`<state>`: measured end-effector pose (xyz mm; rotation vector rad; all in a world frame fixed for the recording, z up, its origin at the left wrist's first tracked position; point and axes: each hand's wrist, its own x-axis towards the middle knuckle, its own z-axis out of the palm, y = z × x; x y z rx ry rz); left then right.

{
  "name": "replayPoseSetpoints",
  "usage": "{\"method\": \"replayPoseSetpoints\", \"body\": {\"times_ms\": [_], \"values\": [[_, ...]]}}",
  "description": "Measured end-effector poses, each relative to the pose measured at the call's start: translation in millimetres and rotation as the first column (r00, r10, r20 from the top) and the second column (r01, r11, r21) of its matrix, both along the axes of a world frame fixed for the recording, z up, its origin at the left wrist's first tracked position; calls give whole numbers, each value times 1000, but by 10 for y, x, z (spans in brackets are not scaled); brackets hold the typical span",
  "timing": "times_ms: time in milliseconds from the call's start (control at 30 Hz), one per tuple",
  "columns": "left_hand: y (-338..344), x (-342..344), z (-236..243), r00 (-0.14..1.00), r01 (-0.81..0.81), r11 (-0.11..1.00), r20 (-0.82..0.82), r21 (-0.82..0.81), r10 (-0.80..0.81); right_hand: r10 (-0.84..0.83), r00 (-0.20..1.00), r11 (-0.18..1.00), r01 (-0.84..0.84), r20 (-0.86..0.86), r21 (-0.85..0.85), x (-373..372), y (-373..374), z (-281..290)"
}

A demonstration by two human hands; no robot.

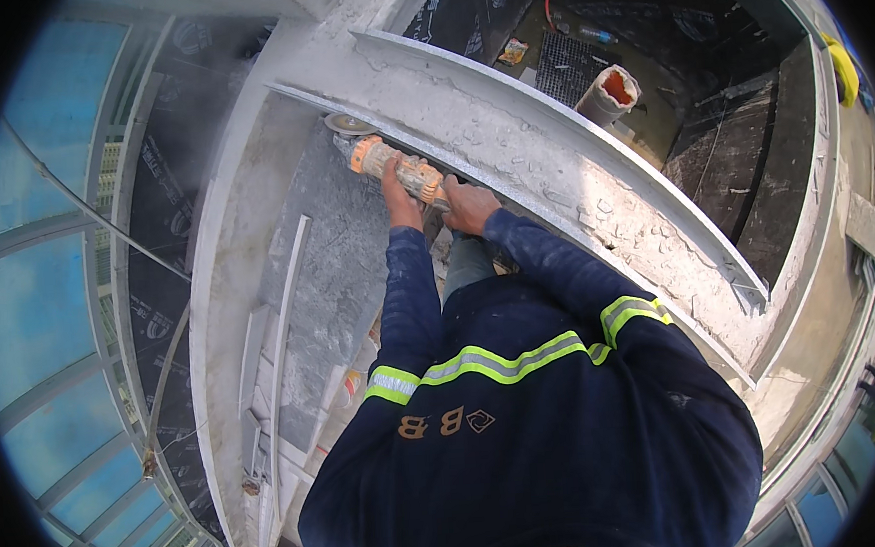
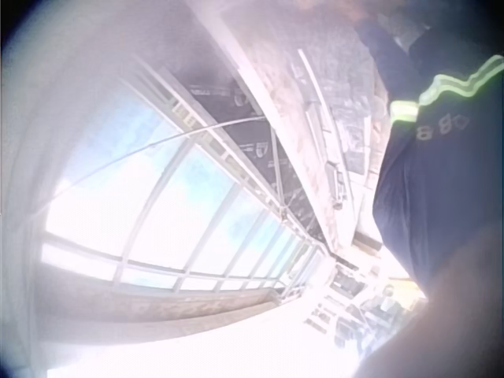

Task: The person uses an angle grinder to grind a concrete ledge on a building exterior. The operator holds the tool with both hands and moves it along the surface, generating dust. The person briefly pauses to brush away debris before resuming the grinding.

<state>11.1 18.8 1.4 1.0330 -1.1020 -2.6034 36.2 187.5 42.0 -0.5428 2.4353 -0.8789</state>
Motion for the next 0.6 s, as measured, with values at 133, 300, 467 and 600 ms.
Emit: {"method": "replayPoseSetpoints", "body": {"times_ms": [133,300,467,600], "values": [[-62,-69,-68,1000,-18,1000,14,21,17,4,1000,1000,-4,-8,-21,-41,-44,-75],[-51,-42,-67,1000,-9,1000,27,22,9,3,1000,1000,-3,4,9,-6,-14,37],[144,93,151,999,-26,998,22,56,25,-11,1000,1000,11,28,8,97,110,70],[103,161,66,1000,-4,999,4,42,4,1,1000,1000,0,21,-18,169,148,105]]}}
